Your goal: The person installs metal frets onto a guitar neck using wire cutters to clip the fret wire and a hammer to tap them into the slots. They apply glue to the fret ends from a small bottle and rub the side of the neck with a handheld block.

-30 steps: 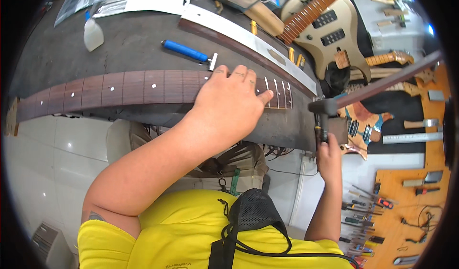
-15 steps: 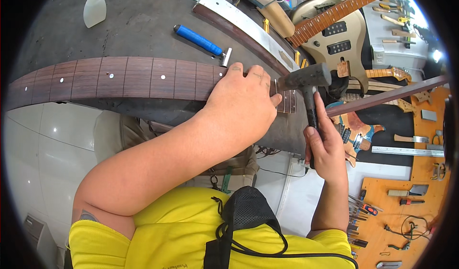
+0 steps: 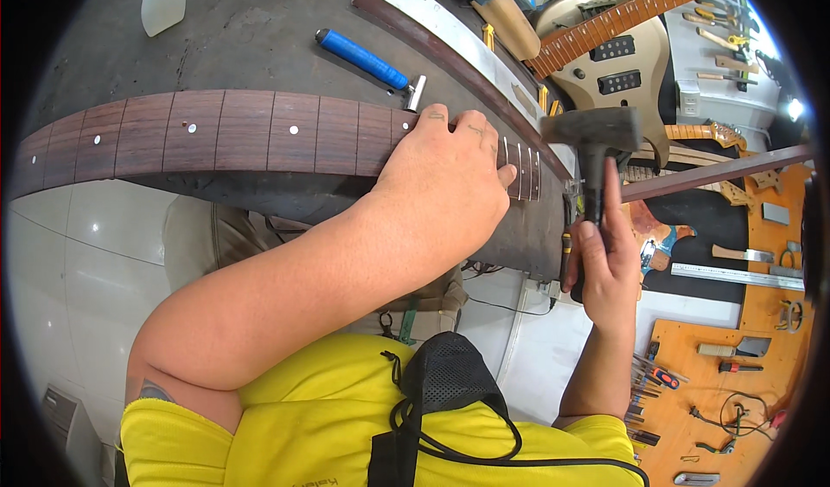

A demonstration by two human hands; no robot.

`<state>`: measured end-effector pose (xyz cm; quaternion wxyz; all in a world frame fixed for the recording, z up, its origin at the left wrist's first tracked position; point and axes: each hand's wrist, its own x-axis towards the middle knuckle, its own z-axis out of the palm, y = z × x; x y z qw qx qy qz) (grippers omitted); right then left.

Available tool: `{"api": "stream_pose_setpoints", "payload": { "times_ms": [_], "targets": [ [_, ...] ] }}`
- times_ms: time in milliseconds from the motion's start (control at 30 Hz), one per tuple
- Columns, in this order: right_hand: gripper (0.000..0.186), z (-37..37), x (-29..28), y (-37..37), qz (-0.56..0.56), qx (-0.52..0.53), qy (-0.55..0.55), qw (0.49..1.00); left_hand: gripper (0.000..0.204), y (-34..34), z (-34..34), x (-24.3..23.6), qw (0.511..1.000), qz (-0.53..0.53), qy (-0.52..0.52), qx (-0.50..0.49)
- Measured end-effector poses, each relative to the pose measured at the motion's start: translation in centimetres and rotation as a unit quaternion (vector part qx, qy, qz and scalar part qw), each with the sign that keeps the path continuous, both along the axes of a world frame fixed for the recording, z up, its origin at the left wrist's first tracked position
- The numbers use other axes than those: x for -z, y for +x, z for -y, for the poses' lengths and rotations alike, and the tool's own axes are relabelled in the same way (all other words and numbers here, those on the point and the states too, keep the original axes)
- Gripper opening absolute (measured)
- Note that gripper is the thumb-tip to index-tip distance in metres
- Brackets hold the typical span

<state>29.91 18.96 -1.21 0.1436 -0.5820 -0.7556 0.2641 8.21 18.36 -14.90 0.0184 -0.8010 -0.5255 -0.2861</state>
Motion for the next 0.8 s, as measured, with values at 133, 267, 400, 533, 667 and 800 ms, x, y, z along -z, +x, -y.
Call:
{"api": "stream_pose_setpoints", "payload": {
  "times_ms": [133,267,400,533,667,800],
  "targets": [
    [0.076,0.19,0.25,0.14,0.069,-0.017,-0.063,0.995,0.043,-0.05,0.05,-0.14,1.000,-0.002,-0.015,0.008],
    [0.076,0.22,0.17,0.41,0.023,-0.002,-0.028,0.999,0.042,0.00,-0.02,-0.02,1.000,-0.007,0.003,-0.002],
    [0.075,0.31,0.41,0.59,-0.020,0.006,0.024,0.999,0.041,0.01,0.02,0.17,1.000,0.001,0.017,-0.004],
    [0.075,0.31,0.61,0.57,0.057,-0.030,-0.057,0.996,0.039,-0.11,0.10,0.06,1.000,-0.014,0.016,-0.003],
    [0.076,0.40,0.71,0.54,0.022,-0.011,-0.007,1.000,0.037,-0.12,0.21,-0.24,1.000,-0.012,0.014,-0.010],
    [0.076,0.63,0.90,0.67,0.062,-0.008,-0.072,0.995,0.037,-0.16,0.18,-0.32,1.000,-0.024,0.017,-0.011]
  ]
}}
